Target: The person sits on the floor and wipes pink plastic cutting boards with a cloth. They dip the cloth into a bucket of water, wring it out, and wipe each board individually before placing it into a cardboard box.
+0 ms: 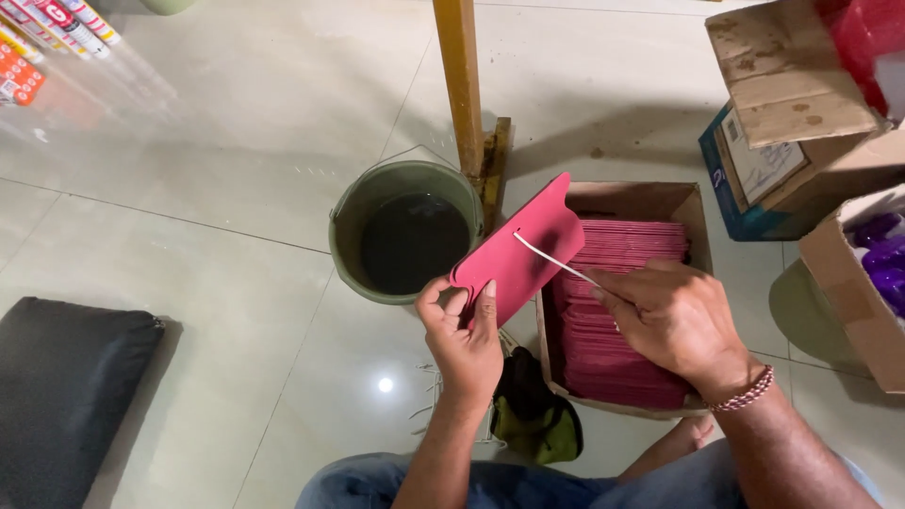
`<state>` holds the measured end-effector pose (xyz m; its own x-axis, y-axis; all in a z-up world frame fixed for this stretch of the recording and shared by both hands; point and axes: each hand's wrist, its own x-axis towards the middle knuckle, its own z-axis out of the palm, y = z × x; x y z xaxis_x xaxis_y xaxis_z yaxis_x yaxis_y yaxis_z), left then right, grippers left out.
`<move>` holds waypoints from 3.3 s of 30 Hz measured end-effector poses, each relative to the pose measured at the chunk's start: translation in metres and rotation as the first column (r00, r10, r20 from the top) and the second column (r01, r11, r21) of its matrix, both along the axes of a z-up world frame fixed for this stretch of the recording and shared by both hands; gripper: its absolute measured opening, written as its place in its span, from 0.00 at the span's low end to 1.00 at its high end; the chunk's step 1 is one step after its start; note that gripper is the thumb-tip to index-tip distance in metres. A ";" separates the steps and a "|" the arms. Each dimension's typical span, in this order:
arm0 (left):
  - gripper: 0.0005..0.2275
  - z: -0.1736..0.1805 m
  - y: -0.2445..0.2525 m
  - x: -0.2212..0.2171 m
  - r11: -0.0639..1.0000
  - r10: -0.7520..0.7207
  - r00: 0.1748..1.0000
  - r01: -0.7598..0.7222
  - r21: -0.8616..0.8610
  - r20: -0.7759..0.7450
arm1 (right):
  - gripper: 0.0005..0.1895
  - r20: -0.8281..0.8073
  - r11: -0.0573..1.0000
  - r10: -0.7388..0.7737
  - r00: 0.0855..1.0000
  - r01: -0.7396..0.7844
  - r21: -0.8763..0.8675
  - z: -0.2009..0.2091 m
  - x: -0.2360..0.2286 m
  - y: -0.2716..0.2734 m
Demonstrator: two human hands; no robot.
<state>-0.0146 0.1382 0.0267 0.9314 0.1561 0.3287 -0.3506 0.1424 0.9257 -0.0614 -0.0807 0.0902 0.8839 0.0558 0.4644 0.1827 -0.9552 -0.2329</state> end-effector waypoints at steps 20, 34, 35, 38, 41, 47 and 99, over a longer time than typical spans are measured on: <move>0.05 0.022 0.011 0.011 0.804 -0.052 0.666 -0.414 0.427 0.744 | 0.06 -0.005 0.993 0.041 0.999 -0.041 0.109 -0.010 0.004 -0.030; 0.06 0.036 0.009 0.006 0.814 -0.056 0.589 -0.440 0.378 0.807 | 0.08 0.059 0.989 0.101 0.993 -0.107 0.106 -0.018 0.010 -0.035; 0.09 0.039 0.006 0.003 0.823 -0.101 0.588 -0.403 0.400 0.802 | 0.08 0.074 0.982 0.137 0.988 -0.146 0.122 -0.019 0.012 -0.034; 0.11 0.034 -0.001 -0.003 0.815 -0.118 0.588 -0.403 0.416 0.800 | 0.06 0.061 0.973 0.165 0.984 -0.173 0.155 -0.026 0.014 -0.034; 0.11 0.028 -0.005 -0.006 0.801 -0.119 0.583 -0.421 0.424 0.804 | 0.04 0.030 0.968 0.136 0.990 -0.139 0.210 -0.027 0.013 -0.030; 0.04 0.016 -0.020 -0.019 0.789 -0.169 0.600 -0.393 0.472 0.782 | 0.09 0.005 0.911 0.210 0.978 -0.197 0.363 -0.025 0.014 -0.025; 0.18 -0.005 0.039 0.022 0.987 -0.158 0.848 0.142 -0.070 -0.506 | 0.10 -0.385 0.430 -0.013 0.923 0.352 0.831 -0.045 0.031 -0.003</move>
<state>0.0074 0.1772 0.0217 0.9798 0.0032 -0.1999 0.1960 0.1840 0.9632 -0.0304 -0.0836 0.0450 0.9075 -0.4062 -0.1072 -0.2041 -0.2033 -0.9576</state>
